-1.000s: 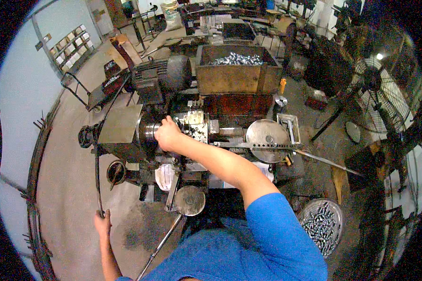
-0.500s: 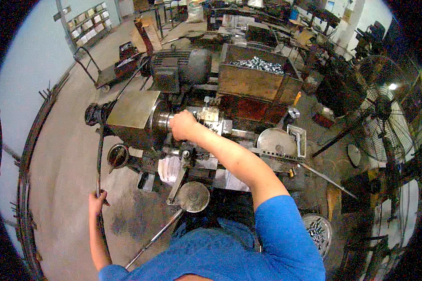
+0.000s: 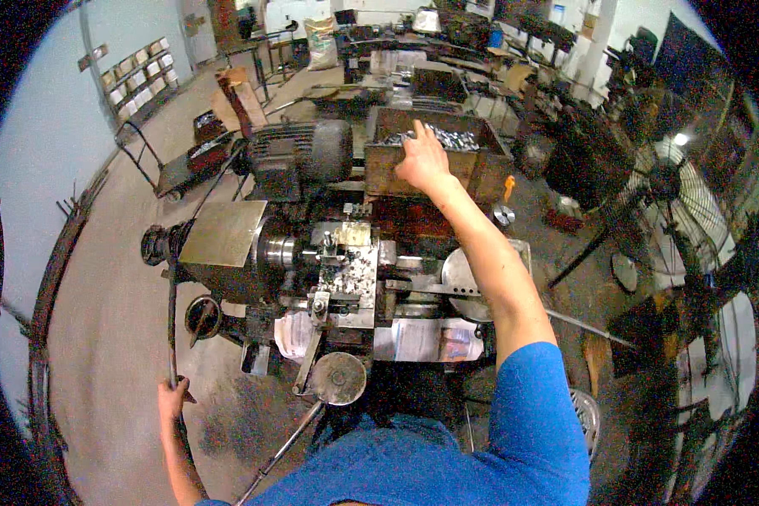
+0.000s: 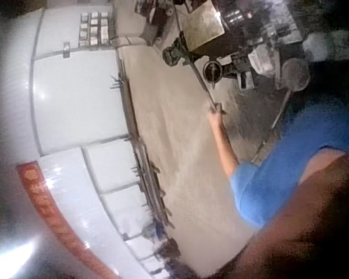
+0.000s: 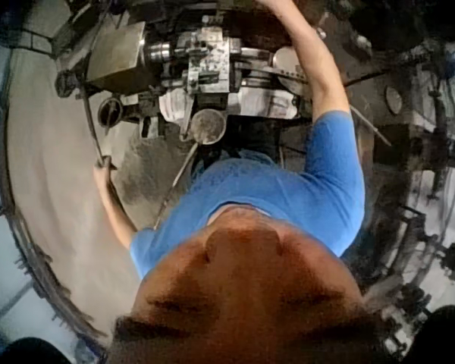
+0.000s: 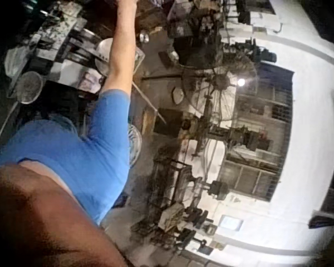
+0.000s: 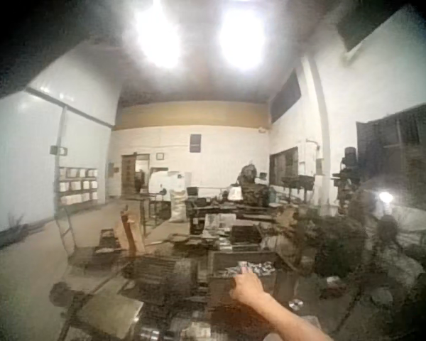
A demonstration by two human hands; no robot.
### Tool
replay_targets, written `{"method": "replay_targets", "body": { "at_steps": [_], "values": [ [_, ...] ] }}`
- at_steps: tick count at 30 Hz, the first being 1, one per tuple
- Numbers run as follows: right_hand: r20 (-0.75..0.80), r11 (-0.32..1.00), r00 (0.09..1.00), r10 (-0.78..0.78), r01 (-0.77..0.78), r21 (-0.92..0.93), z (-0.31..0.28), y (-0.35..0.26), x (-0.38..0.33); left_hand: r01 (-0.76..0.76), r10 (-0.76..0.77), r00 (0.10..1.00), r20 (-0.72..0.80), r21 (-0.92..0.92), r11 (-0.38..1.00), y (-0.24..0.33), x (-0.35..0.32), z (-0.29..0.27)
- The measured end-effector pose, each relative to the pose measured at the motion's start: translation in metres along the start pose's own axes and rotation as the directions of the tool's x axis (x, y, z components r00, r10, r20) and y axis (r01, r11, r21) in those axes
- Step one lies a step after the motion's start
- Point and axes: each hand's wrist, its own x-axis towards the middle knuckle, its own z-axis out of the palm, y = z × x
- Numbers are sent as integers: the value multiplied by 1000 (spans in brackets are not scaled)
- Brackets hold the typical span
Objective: The person operates a manual lathe machine by adjusting the tool rest, feeding a metal rod into the chuck, and manipulating hand wheels and levers to turn the piece. They then remove a finished metal part from the chuck and place it into a bin.
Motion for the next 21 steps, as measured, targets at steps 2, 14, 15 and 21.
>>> {"method": "replay_targets", "body": {
  "at_steps": [2, 14, 15, 21],
  "values": [
    [-140, 995, 990, 21, -7, 99, -9, 6, -19, -13, 12, 1000, -14, -49, 999, 1, -4, -1],
    [130, 586, 574, 808, -763, -273, -86, 190, -426, 307, -302, 950, 83, -49, 951, -74, 54, -21],
    [212, 581, 564, 798, -813, -22, -90, 181, -451, 323, -319, 945, 65, -48, 945, -80, 50, -25],
    [502, 541, 288, 815, -687, -484, -35, 181, -611, 331, -329, 941, 80, -17, 943, -79, 55, -24]
  ]
}}
